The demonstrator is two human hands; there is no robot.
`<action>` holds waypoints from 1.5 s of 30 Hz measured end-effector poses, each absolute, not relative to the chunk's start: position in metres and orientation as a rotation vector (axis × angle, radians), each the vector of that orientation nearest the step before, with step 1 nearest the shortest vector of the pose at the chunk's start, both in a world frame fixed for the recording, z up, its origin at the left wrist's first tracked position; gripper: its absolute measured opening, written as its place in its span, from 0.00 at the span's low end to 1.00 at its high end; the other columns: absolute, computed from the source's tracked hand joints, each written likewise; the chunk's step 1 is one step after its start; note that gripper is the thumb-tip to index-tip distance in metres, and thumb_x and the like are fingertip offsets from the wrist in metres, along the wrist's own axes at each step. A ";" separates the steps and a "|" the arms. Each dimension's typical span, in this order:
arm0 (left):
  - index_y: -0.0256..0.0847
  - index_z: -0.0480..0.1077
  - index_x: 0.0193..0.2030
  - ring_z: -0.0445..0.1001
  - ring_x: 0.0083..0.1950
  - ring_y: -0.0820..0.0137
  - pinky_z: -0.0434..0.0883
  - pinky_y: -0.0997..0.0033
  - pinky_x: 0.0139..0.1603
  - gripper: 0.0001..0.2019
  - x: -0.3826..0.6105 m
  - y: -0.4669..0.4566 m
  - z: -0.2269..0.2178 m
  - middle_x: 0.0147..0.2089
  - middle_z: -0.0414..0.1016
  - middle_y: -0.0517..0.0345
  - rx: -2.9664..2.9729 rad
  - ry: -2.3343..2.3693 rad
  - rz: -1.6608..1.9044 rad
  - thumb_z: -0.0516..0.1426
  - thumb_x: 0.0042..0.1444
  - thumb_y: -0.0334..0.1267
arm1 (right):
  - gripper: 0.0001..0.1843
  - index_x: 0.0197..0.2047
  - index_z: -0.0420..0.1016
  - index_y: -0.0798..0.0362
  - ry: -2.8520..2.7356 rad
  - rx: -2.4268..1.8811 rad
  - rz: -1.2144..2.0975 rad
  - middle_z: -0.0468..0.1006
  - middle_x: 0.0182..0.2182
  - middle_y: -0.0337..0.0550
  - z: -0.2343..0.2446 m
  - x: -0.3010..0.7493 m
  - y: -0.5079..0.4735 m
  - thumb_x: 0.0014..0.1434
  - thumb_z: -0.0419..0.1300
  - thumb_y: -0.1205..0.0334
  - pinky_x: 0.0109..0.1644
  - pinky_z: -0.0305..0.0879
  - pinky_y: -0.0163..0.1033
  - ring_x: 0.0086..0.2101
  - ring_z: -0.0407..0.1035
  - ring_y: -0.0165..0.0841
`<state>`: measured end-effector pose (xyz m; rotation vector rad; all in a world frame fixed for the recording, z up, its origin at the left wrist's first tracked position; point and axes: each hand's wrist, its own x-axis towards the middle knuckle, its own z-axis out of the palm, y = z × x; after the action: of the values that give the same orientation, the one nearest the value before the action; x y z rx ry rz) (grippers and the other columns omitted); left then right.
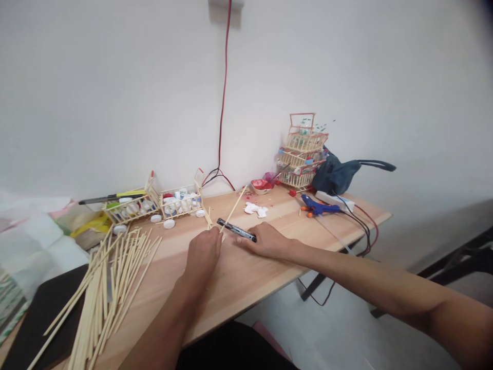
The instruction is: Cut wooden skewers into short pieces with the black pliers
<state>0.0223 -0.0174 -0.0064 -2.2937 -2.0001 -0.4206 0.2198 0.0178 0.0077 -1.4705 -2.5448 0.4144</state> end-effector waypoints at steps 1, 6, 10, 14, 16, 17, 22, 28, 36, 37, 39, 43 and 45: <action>0.38 0.69 0.40 0.75 0.40 0.62 0.61 0.68 0.36 0.16 0.022 -0.017 -0.006 0.37 0.77 0.50 -2.289 -1.992 -0.434 0.42 0.66 0.38 | 0.38 0.31 0.76 0.57 -2.537 -1.492 0.379 0.77 0.26 0.50 0.008 0.220 0.016 0.60 0.42 0.32 0.28 0.50 0.36 0.26 0.67 0.34; 0.38 0.69 0.41 0.75 0.41 0.63 0.62 0.68 0.38 0.16 0.023 -0.018 -0.006 0.38 0.78 0.50 -2.293 -1.991 -0.419 0.41 0.67 0.38 | 0.38 0.32 0.76 0.56 -2.566 -1.524 0.295 0.77 0.27 0.50 0.009 0.222 0.015 0.60 0.40 0.31 0.29 0.50 0.36 0.28 0.68 0.35; 0.39 0.68 0.42 0.76 0.41 0.63 0.63 0.68 0.38 0.16 0.023 -0.019 -0.005 0.39 0.78 0.49 -2.317 -2.008 -0.391 0.41 0.66 0.38 | 0.41 0.31 0.76 0.57 -2.613 -1.495 0.390 0.77 0.27 0.50 0.007 0.222 0.021 0.59 0.39 0.30 0.29 0.51 0.35 0.27 0.68 0.34; 0.39 0.68 0.42 0.76 0.42 0.63 0.62 0.69 0.37 0.14 0.023 -0.020 -0.003 0.39 0.78 0.48 -2.312 -2.043 -0.368 0.43 0.66 0.38 | 0.43 0.30 0.76 0.57 -2.628 -1.525 0.405 0.77 0.28 0.51 0.007 0.220 0.024 0.58 0.38 0.28 0.29 0.52 0.35 0.27 0.68 0.34; 0.38 0.68 0.42 0.76 0.42 0.63 0.62 0.68 0.37 0.14 0.023 -0.020 -0.003 0.39 0.78 0.48 -2.311 -2.050 -0.365 0.43 0.66 0.38 | 0.44 0.31 0.76 0.58 -2.629 -1.536 0.394 0.78 0.29 0.52 0.008 0.219 0.024 0.57 0.37 0.27 0.28 0.52 0.35 0.27 0.68 0.34; 0.38 0.68 0.42 0.76 0.42 0.63 0.62 0.68 0.36 0.14 0.023 -0.020 -0.003 0.39 0.78 0.48 -2.312 -2.052 -0.367 0.43 0.66 0.38 | 0.44 0.31 0.77 0.58 -2.632 -1.530 0.390 0.78 0.29 0.52 0.008 0.219 0.023 0.57 0.37 0.27 0.29 0.52 0.35 0.28 0.68 0.34; 0.38 0.68 0.42 0.76 0.41 0.61 0.62 0.67 0.36 0.14 0.024 -0.020 -0.002 0.38 0.78 0.47 -2.300 -2.070 -0.359 0.43 0.66 0.38 | 0.43 0.32 0.77 0.58 -2.679 -1.473 0.380 0.77 0.28 0.51 0.012 0.218 0.022 0.58 0.38 0.28 0.28 0.52 0.35 0.26 0.67 0.33; 0.39 0.68 0.39 0.76 0.41 0.60 0.62 0.67 0.36 0.14 0.024 -0.021 -0.002 0.37 0.78 0.48 -2.373 -2.009 -0.369 0.43 0.65 0.39 | 0.42 0.33 0.77 0.58 -2.671 -1.480 0.427 0.77 0.28 0.51 0.014 0.224 0.018 0.59 0.39 0.29 0.27 0.51 0.35 0.25 0.67 0.33; 0.39 0.68 0.38 0.76 0.41 0.61 0.61 0.66 0.37 0.15 0.025 -0.021 -0.004 0.37 0.78 0.48 -2.423 -1.950 -0.372 0.42 0.65 0.39 | 0.43 0.31 0.77 0.59 -2.674 -1.538 0.408 0.77 0.27 0.53 0.015 0.228 0.015 0.58 0.39 0.28 0.25 0.51 0.35 0.25 0.67 0.34; 0.39 0.68 0.38 0.76 0.41 0.61 0.61 0.66 0.37 0.15 0.025 -0.021 -0.004 0.37 0.78 0.48 -2.423 -1.950 -0.371 0.42 0.65 0.39 | 0.43 0.32 0.78 0.59 -2.673 -1.539 0.408 0.78 0.27 0.53 0.015 0.228 0.015 0.58 0.39 0.28 0.26 0.51 0.35 0.25 0.68 0.34; 0.39 0.68 0.38 0.76 0.41 0.61 0.61 0.66 0.37 0.15 0.026 -0.021 -0.003 0.37 0.78 0.48 -2.422 -1.951 -0.371 0.43 0.65 0.39 | 0.44 0.32 0.78 0.60 -2.671 -1.540 0.405 0.78 0.28 0.53 0.016 0.228 0.015 0.58 0.39 0.28 0.26 0.51 0.35 0.25 0.68 0.34; 0.39 0.68 0.38 0.76 0.40 0.61 0.60 0.67 0.37 0.15 0.026 -0.020 -0.003 0.36 0.78 0.48 -2.427 -1.952 -0.356 0.43 0.65 0.39 | 0.44 0.32 0.78 0.60 -2.671 -1.517 0.396 0.78 0.28 0.54 0.017 0.229 0.014 0.57 0.39 0.28 0.26 0.52 0.35 0.25 0.68 0.34; 0.38 0.68 0.38 0.76 0.40 0.62 0.60 0.67 0.36 0.15 0.026 -0.020 -0.003 0.36 0.78 0.48 -2.431 -1.941 -0.353 0.42 0.65 0.39 | 0.45 0.33 0.78 0.60 -2.674 -1.505 0.391 0.78 0.28 0.55 0.017 0.229 0.014 0.57 0.39 0.27 0.26 0.52 0.36 0.25 0.68 0.34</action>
<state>0.0264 -0.0203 -0.0031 -2.4313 -1.9415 -0.3528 0.2294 0.0138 0.0174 -1.5049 -2.6741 0.3911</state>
